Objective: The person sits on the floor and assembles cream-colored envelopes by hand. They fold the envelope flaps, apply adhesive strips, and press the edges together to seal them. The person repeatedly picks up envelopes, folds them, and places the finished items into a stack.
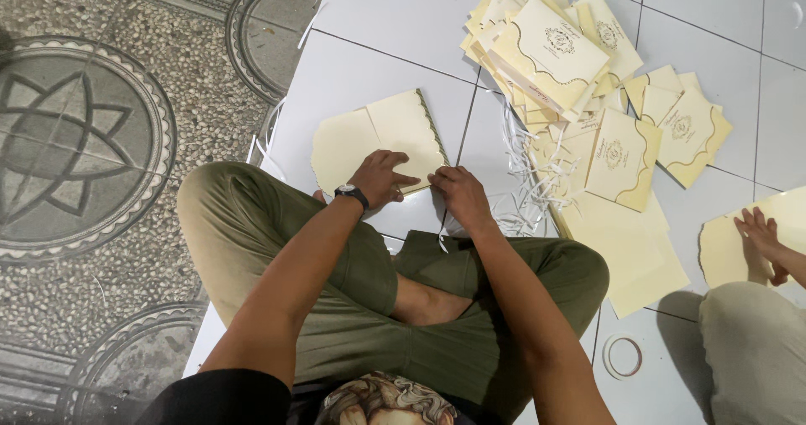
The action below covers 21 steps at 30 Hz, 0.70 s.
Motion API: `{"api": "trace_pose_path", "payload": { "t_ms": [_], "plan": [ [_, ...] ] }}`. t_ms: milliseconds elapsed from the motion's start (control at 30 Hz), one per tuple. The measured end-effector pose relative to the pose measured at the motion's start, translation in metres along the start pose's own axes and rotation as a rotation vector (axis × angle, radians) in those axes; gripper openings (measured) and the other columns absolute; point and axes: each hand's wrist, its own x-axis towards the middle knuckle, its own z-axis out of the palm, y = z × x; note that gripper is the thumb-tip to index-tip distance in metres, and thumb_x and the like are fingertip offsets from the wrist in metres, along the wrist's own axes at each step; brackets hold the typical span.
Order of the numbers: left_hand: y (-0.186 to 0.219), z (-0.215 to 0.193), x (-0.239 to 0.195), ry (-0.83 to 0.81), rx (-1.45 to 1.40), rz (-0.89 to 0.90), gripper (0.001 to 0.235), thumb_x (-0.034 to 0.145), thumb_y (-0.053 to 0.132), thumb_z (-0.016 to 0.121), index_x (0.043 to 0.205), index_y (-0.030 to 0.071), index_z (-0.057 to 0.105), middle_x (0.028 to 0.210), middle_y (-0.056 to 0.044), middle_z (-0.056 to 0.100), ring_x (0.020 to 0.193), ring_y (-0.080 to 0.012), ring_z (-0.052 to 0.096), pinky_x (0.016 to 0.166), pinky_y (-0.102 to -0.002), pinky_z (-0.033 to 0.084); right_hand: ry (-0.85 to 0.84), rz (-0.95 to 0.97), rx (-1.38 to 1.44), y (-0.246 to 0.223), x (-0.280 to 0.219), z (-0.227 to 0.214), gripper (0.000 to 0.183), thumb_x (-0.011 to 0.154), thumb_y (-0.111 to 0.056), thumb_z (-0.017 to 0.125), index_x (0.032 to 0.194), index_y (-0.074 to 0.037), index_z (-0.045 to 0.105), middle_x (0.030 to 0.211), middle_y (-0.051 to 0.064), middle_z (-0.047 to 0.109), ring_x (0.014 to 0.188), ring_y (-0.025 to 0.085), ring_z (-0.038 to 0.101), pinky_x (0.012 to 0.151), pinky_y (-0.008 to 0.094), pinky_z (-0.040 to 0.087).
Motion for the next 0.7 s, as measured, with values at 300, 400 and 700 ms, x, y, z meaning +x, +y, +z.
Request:
{"api": "trace_pose_path", "payload": {
  "t_ms": [300, 400, 700],
  "plan": [
    [0.009, -0.013, -0.01, -0.114, 0.206, 0.012, 0.046, 0.098, 0.043, 0.063, 0.14, 0.057, 0.053, 0.17, 0.005, 0.022, 0.157, -0.0291, 0.024, 0.13, -0.052, 0.016, -0.107, -0.11, -0.127, -0.008, 0.0, -0.023, 0.023, 0.102, -0.015, 0.058, 0.115, -0.016, 0.076, 0.122, 0.004, 0.066, 0.105, 0.028, 0.066, 0.091, 0.037, 0.052],
    [0.014, -0.019, -0.016, -0.155, 0.303, 0.049, 0.049, 0.101, 0.042, 0.059, 0.145, 0.059, 0.046, 0.171, 0.002, 0.02, 0.157, -0.0312, 0.024, 0.13, -0.054, 0.017, -0.259, -0.171, -0.352, -0.006, -0.011, -0.016, 0.035, 0.097, -0.013, 0.061, 0.132, -0.014, 0.068, 0.145, 0.003, 0.057, 0.123, 0.027, 0.06, 0.107, 0.04, 0.048],
    [0.008, -0.004, -0.006, -0.134, 0.422, 0.135, 0.053, 0.101, 0.035, 0.063, 0.149, 0.05, 0.047, 0.168, -0.005, 0.032, 0.154, -0.0355, 0.031, 0.126, -0.058, 0.017, -0.353, 0.05, -0.262, -0.005, -0.027, -0.035, 0.066, 0.085, -0.004, 0.062, 0.148, -0.022, 0.058, 0.156, -0.001, 0.056, 0.15, 0.026, 0.042, 0.118, 0.051, 0.032]
  ]
}}
